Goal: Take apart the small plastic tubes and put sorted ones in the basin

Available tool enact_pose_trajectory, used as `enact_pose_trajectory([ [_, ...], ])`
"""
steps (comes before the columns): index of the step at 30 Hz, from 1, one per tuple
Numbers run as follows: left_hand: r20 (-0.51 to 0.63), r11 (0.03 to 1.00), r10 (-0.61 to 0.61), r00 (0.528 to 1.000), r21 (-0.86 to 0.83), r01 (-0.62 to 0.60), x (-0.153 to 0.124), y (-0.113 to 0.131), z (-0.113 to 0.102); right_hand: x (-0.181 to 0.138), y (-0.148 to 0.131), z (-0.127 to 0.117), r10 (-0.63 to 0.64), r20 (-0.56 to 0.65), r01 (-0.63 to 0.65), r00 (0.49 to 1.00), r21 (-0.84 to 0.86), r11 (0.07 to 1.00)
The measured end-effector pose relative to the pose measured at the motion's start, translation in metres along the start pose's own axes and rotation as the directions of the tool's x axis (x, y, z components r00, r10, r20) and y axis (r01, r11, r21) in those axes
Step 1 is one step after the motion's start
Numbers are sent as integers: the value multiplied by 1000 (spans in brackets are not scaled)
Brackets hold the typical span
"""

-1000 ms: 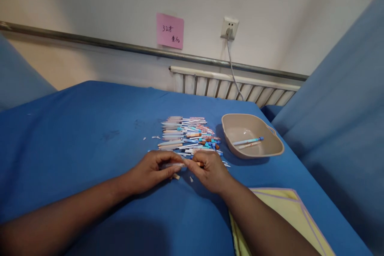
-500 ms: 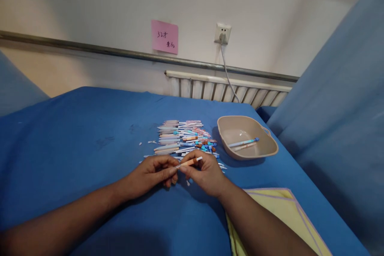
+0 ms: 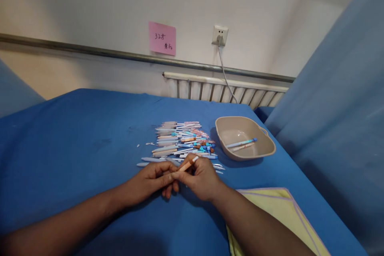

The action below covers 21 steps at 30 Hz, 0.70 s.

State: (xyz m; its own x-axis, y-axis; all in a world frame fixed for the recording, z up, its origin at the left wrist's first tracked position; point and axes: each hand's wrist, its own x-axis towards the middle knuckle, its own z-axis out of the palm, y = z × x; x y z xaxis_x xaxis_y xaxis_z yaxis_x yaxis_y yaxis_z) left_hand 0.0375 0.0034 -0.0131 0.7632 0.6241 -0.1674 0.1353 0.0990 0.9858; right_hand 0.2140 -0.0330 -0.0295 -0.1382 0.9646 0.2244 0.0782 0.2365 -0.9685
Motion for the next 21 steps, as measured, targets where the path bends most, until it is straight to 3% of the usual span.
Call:
enact_pose_trajectory([
  [4,34,996,4,999,-85,-1,1,-6,-1,0,-1,3,1,-30,-1,1000,-5,1000],
  [9,75,981,-10,997,-191,24,2,-10,-4,0,-2,3,27,60,-38,998,197,980],
  [15,60,963,-20,998,-268,35,3,-5,-4,4,-1,-5,42,93,-70,995,324,944],
  [21,80,954,-43,996,-293,65,1,-6,-1,6,-5,-2,77,64,-94,995,319,943],
])
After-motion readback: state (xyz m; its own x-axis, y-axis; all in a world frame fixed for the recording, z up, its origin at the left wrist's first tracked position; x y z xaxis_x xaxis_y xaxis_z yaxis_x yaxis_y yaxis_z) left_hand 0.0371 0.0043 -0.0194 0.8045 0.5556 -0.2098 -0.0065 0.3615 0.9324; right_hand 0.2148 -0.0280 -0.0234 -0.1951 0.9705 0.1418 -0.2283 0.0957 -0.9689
